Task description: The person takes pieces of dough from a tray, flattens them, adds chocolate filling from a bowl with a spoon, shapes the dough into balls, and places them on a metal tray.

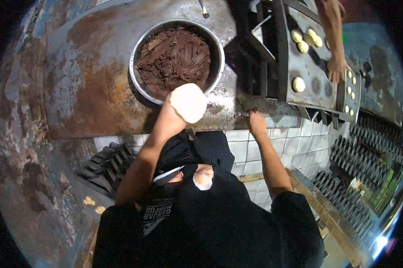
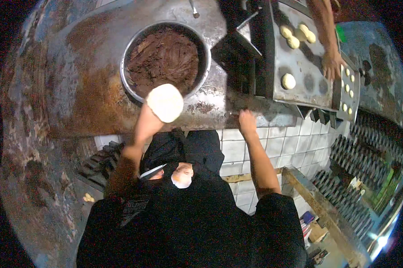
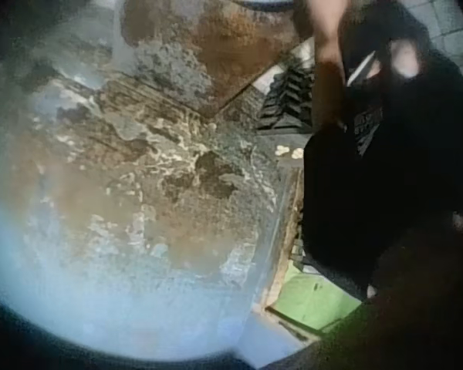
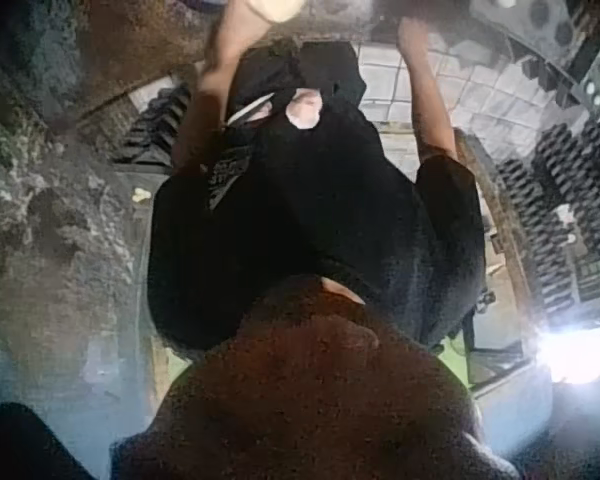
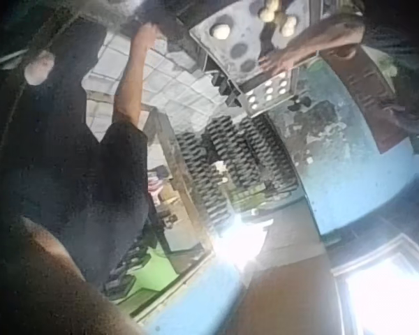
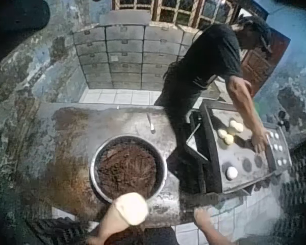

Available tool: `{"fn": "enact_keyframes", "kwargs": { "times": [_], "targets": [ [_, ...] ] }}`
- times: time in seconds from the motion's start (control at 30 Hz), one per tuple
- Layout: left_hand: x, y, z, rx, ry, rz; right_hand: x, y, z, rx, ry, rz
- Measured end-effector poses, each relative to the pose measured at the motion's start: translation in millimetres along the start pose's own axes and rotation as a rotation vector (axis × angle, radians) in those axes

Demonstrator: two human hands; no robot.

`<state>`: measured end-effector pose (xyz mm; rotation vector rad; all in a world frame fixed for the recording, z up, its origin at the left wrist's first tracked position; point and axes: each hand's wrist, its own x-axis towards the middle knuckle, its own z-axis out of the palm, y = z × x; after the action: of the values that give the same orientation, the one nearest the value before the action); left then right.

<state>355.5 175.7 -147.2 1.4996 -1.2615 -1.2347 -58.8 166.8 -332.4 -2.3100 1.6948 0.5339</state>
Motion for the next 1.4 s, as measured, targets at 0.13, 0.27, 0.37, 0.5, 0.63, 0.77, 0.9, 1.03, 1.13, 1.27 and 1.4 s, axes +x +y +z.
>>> {"fn": "enact_keyframes", "kwargs": {
  "times": [0.13,0.27,0.37,0.5,0.63,0.77,0.9,1.03,1.13,1.27,1.4],
  "targets": [
    [-62,-120,-58,-0.322,0.307,-0.221,-5,11,28,-0.071,0.037,-0.222],
    [-104,-122,-119,-0.211,0.339,-0.408,0,-35,-29,0.150,-0.278,-0.159],
    [-109,-114,-126,-0.245,0.535,-0.562,13,-117,-117,0.582,0.068,-0.399],
    [-121,-146,-140,-0.679,0.471,-0.605,37,-205,-171,0.545,0.135,-0.508],
    [-111,-105,-115,-0.118,0.477,-0.449,64,-249,-167,0.471,0.114,-0.529],
    [-115,-89,-112,0.173,0.519,-0.322,74,-282,-160,0.436,0.144,-0.477],
    [-122,-108,-124,0.125,0.502,-0.274,80,-315,-152,0.476,0.134,-0.520],
    [-118,-108,-131,0.143,0.528,-0.350,95,-328,-134,0.337,0.190,-0.463],
    [-109,-84,-136,0.142,0.481,-0.392,96,-328,-127,0.314,0.124,-0.451],
    [-107,-90,-137,-0.050,0.441,-0.345,97,-320,-139,0.343,-0.062,-0.430],
    [-103,-84,-132,-0.103,0.430,-0.330,114,-282,-133,0.672,-0.136,-0.461]
  ]
}}
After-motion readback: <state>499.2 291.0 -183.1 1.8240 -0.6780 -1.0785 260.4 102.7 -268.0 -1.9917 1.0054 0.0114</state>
